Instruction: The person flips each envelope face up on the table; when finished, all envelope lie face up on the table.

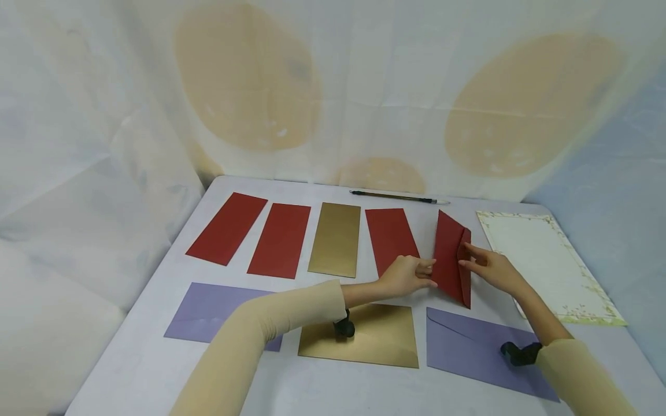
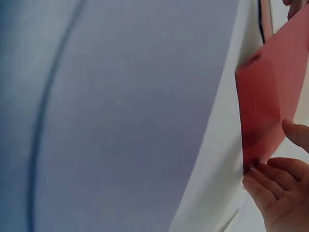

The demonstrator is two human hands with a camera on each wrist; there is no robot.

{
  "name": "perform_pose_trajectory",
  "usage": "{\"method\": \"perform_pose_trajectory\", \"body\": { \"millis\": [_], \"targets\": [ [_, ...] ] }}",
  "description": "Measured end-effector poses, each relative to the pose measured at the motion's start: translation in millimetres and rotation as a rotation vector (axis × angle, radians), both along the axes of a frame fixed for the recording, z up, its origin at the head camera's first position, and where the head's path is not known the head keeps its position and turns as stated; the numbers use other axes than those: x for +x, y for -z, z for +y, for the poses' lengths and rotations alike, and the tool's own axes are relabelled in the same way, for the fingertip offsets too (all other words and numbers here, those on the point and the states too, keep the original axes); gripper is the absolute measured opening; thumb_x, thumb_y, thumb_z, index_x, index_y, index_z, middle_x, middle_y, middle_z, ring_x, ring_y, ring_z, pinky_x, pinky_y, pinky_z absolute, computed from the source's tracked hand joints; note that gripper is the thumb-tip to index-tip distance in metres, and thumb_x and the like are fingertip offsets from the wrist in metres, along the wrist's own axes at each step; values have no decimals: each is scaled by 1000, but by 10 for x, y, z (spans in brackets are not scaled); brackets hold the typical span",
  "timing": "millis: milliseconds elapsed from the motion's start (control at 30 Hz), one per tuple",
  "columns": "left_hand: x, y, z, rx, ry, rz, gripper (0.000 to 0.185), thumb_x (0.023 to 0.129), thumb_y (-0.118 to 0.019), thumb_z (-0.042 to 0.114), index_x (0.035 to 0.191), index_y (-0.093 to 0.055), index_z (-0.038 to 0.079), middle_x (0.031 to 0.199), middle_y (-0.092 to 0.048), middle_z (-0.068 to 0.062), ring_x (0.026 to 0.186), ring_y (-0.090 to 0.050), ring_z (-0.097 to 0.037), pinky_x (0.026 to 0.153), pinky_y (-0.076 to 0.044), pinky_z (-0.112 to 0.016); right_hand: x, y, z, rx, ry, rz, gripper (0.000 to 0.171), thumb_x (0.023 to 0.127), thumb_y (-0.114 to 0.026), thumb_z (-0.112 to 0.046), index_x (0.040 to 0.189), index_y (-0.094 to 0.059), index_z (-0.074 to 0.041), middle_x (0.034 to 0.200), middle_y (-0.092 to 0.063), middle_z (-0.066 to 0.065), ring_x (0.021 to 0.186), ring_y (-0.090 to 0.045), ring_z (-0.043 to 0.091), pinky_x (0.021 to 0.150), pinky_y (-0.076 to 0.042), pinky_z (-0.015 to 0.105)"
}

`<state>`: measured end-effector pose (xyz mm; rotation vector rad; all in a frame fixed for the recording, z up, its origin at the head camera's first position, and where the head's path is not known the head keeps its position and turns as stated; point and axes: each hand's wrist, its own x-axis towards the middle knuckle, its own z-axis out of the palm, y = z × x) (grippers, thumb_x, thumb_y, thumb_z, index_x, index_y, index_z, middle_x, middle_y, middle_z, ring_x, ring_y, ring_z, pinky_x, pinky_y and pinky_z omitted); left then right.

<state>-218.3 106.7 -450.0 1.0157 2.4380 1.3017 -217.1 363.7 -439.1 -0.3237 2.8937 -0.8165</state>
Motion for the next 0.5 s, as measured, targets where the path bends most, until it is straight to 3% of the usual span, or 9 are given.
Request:
{"method": "perform_pose_trajectory", "body": {
  "millis": [233,433,500],
  "targets": [
    [46,123,102,23,0,-157,48,85,-74,10,129,-59,-1,112,-69,-6,98,-64,0,75,-44,-8,14,48,41,44,-14,28,70,94,-64,-31,139,-36,15,134,-40,40,117,-45,56,87,-45,61],
    [54,149,157,22,-72,-314,47,83,-77,12,126,-63,0,96,-74,-3,89,-67,-1,66,-47,-12,11,104,33,86,-29,52,72,92,-67,-28,138,-36,17,132,-40,42,114,-48,57,86,-45,60],
    [57,148,162,18,-86,-345,47,83,-77,13,126,-63,0,95,-74,-2,88,-67,-1,65,-47,-13,15,115,30,105,-28,66,71,91,-68,-27,137,-36,17,129,-43,42,106,-55,53,81,-50,55]
  ]
}}
